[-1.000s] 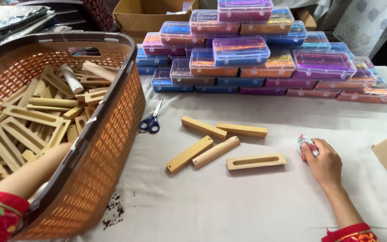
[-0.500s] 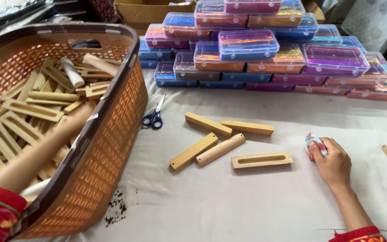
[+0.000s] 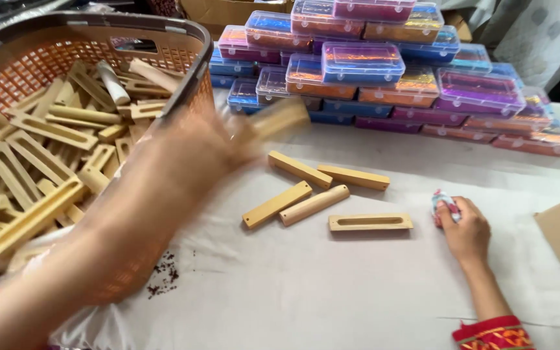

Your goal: Wiping or polishing wooden cylinders and rectangular frames using a patterned cloth.

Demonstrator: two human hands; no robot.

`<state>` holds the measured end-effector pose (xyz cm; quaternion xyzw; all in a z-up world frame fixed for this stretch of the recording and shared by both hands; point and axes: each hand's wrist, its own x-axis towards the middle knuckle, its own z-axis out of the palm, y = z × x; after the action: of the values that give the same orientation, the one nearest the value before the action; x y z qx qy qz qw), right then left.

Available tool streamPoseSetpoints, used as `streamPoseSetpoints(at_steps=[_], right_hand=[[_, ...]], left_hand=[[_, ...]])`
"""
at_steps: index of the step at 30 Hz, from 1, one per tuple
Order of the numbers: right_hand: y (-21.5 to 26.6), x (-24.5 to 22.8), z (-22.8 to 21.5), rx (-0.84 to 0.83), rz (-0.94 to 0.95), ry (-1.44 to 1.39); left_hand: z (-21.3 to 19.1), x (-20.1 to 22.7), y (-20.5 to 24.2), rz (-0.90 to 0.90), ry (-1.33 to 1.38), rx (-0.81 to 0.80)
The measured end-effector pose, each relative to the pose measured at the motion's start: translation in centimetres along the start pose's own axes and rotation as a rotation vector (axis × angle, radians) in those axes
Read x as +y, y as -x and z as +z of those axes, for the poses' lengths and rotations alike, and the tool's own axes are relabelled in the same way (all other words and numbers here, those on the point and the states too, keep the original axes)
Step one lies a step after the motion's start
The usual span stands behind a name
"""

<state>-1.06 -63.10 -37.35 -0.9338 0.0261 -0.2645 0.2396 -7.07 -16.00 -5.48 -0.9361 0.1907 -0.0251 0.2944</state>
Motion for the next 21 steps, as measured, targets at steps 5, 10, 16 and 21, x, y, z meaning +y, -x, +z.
streamPoseSetpoints(at_steps=[5,10,16,21], right_hand=[[-0.1,0.7,0.4,0.041,-0.032,-0.011],[-0.1,-0.3,-0.1,0.047,-0.004,-0.065],[-0.2,-1.8,-0.7,0.010,0.029,-0.094],[-0.3,-1.0,-0.9,0.009,0.001,-0.077]], left_hand=[[10.4,12.3,-1.8,-0.022,0.332,0.282],[17.8,13.5,-8.8,-0.255,0.434,0.365],[16.5,22.2,-10.7,0.354,0.750,0.676],[18.1,27.4,-13.5,0.510,0.779,0.612]])
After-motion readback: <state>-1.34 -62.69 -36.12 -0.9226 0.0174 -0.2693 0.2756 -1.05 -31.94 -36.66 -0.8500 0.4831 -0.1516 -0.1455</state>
